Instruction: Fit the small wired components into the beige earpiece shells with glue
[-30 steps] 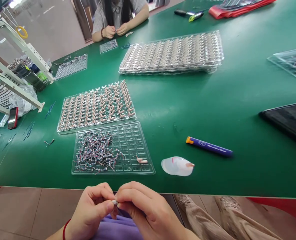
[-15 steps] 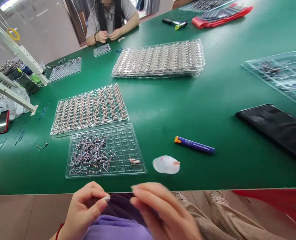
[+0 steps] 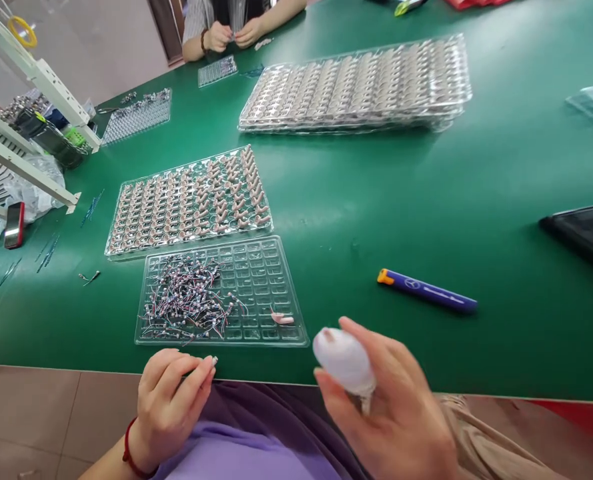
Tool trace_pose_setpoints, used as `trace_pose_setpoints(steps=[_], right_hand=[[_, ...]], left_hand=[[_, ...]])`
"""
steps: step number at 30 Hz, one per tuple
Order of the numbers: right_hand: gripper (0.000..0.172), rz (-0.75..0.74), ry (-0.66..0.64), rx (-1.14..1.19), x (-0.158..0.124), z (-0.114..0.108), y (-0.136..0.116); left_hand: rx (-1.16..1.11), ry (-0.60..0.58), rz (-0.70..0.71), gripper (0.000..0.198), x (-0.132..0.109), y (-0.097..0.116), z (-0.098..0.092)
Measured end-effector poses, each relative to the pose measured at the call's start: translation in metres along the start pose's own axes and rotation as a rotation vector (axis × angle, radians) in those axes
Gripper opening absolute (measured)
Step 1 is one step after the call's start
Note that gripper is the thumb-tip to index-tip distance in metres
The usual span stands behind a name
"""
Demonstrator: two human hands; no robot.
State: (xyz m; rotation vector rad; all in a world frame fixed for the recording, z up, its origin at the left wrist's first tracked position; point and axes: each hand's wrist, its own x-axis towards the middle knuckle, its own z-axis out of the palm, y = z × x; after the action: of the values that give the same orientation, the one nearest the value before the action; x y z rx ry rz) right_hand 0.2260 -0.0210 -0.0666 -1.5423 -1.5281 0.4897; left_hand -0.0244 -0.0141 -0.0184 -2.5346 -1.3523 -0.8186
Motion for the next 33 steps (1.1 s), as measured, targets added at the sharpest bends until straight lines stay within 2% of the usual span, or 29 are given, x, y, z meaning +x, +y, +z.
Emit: trace_pose_setpoints(steps=[3,5,9,17,22,25,29,33], right_hand=[[0.047,-0.072,-0.167,0.063,-0.012,0.003,-0.007],[0.043,-0.121,-0.209,0.1,-0.017,0.006,-0.014],[0.031,-0.158,-0.213,0.189,-0.022,0.011,-0.023],[0.035,-0.162,-0.22,0.142,-0.034,0.014,-0.014],[0.035,-0.213,-0.268,0.121,-0.03,0.012,-0.012],[0.035,-0.239,-0.257,0.111,-0.029,0.012,-0.011],[0.035,-0.198,-0.233,0.119,-0.029,0.012,-0.012],[0.037,-0.242,-0.254,0.14,-0.027,0.012,-0.012]], left_hand=[[-0.002,-0.024,-0.063,0.02,0.0,0.004,-0.001],[0.01,-0.023,-0.092,0.02,0.0,0.007,-0.001],[0.016,-0.009,-0.11,0.019,0.001,0.01,0.0],[-0.005,-0.017,-0.126,0.018,0.0,0.01,0.0],[0.007,-0.015,-0.129,0.018,0.0,0.01,0.001],[0.006,-0.01,-0.127,0.018,0.0,0.01,0.001],[-0.002,-0.014,-0.129,0.018,0.0,0.01,0.002],[0.001,-0.013,-0.128,0.018,0.0,0.01,0.002]])
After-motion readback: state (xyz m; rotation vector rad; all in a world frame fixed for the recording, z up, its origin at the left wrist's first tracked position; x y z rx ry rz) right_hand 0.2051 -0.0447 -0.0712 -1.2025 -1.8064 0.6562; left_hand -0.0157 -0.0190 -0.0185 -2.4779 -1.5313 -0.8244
